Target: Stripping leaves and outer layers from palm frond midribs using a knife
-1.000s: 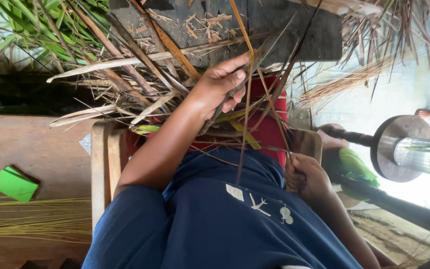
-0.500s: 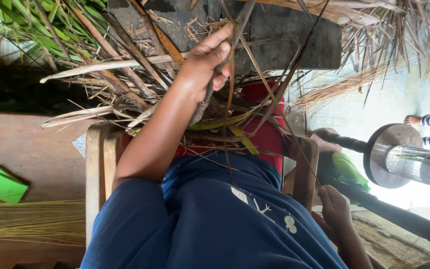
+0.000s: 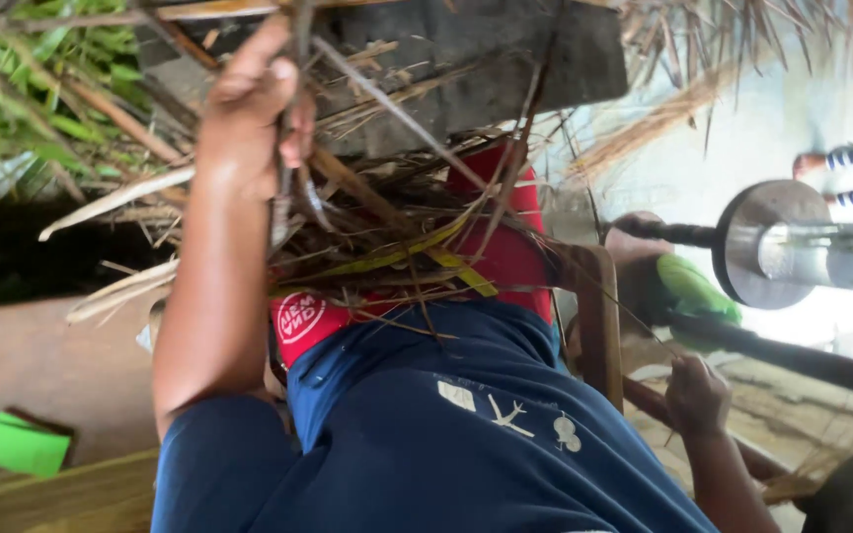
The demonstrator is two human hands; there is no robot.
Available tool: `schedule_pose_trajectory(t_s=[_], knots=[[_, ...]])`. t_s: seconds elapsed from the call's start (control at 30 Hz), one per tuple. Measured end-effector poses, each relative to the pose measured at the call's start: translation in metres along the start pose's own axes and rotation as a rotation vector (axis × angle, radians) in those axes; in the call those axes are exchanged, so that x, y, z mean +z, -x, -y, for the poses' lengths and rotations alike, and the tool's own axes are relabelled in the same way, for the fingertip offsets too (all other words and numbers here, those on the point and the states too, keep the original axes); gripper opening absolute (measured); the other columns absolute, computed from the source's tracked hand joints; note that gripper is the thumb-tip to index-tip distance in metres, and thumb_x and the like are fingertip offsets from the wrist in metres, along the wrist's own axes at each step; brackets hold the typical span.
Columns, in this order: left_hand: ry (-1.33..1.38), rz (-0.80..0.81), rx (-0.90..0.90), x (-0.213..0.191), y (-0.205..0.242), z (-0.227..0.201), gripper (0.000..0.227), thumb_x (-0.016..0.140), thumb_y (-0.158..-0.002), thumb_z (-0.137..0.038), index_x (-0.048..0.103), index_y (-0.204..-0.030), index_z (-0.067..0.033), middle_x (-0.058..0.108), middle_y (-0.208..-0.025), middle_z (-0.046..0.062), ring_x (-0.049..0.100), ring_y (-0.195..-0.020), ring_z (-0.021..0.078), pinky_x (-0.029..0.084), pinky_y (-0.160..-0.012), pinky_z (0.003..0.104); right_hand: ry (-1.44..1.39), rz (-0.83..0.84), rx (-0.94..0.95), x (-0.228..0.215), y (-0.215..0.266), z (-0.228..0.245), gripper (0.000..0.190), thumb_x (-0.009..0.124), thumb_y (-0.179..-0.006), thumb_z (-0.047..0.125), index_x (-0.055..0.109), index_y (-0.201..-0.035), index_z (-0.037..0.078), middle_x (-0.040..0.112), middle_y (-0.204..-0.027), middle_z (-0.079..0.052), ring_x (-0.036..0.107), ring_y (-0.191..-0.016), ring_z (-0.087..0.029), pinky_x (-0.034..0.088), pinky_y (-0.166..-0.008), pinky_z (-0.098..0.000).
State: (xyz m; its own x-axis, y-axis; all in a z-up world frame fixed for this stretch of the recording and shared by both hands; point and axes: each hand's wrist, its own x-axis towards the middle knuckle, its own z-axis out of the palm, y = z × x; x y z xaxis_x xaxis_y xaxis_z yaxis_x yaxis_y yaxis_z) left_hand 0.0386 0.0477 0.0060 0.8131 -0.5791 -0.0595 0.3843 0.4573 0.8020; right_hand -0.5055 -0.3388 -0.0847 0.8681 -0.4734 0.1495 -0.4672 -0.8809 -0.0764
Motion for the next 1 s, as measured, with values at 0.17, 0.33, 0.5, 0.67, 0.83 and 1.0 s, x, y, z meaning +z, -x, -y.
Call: schedule_pose_trajectory(t_s=[0.17, 0.33, 0.5, 0.67, 0.83, 1.0], knots=[[-0.115, -0.070, 0.039, -0.003, 0.006, -0.030, 0.032, 0.060, -0.095, -0.025, 0.053, -0.124, -0.0155, 0.045, -0.053, 0.000, 0.037, -0.037, 0.0067, 0.029, -0.031, 0.019, 0.078, -0.096, -0.115, 0.011, 0.007, -0.022, 0.015, 0.054, -0.085, -0.005, 0.054, -0.080, 0.009, 0.041, -0.060, -0.005, 0.036, -0.048, -0.020, 0.031, -0.044, -0.0339], [-0.115, -0.658, 0.048, 0.003, 0.010, -0.067, 0.038, 0.026, -0.102, -0.007, 0.051, -0.126, -0.0228, 0.042, -0.067, -0.001, 0.037, -0.045, 0.0048, 0.031, -0.032, 0.017, -0.280, -0.227, 0.378, -0.014, -0.022, 0.022, 0.038, 0.035, -0.103, 0.003, 0.033, -0.066, 0.009, 0.030, -0.058, -0.001, 0.023, -0.049, -0.013, 0.017, -0.043, -0.0290], [-0.590, -0.264, 0.150, 0.063, 0.028, -0.032, 0.039, 0.040, -0.093, 0.010, 0.043, -0.127, -0.0097, 0.050, -0.068, 0.006, 0.045, -0.045, 0.0117, 0.036, -0.038, 0.023, -0.674, -0.325, 0.305, -0.042, -0.107, 0.121, 0.034, 0.046, -0.102, -0.002, 0.044, -0.069, 0.005, 0.039, -0.060, -0.003, 0.034, -0.054, -0.013, 0.029, -0.050, -0.0272], [-0.786, 0.220, 0.298, 0.115, 0.033, 0.025, 0.025, 0.057, -0.085, 0.005, 0.061, -0.109, -0.0001, 0.055, -0.054, 0.016, 0.053, -0.034, 0.0223, 0.039, -0.028, 0.027, -0.949, -0.417, 0.246, -0.049, -0.173, 0.199, 0.012, 0.054, -0.096, 0.001, 0.066, -0.093, 0.001, 0.050, -0.056, -0.004, 0.044, -0.050, -0.010, 0.041, -0.048, -0.0238], [-0.377, 0.555, -0.159, 0.142, 0.040, 0.074, 0.054, 0.051, -0.090, -0.003, 0.032, -0.140, -0.0160, 0.059, -0.053, 0.011, 0.052, -0.033, 0.0148, 0.041, -0.028, 0.019, -0.968, -0.463, 0.059, -0.035, -0.197, 0.232, 0.008, 0.063, -0.089, -0.004, 0.066, -0.096, -0.007, 0.059, -0.059, -0.016, 0.060, -0.056, -0.021, 0.046, -0.050, -0.0336], [-0.119, 0.614, -0.224, 0.146, 0.045, 0.080, 0.050, 0.044, -0.094, 0.000, 0.035, -0.140, -0.0173, 0.057, -0.053, 0.014, 0.048, -0.030, 0.0134, 0.035, -0.026, 0.016, -0.952, -0.352, -0.029, -0.068, -0.207, 0.266, 0.007, 0.062, -0.087, -0.007, 0.068, -0.089, -0.004, 0.060, -0.062, -0.015, 0.062, -0.059, -0.028, 0.047, -0.051, -0.0343]])
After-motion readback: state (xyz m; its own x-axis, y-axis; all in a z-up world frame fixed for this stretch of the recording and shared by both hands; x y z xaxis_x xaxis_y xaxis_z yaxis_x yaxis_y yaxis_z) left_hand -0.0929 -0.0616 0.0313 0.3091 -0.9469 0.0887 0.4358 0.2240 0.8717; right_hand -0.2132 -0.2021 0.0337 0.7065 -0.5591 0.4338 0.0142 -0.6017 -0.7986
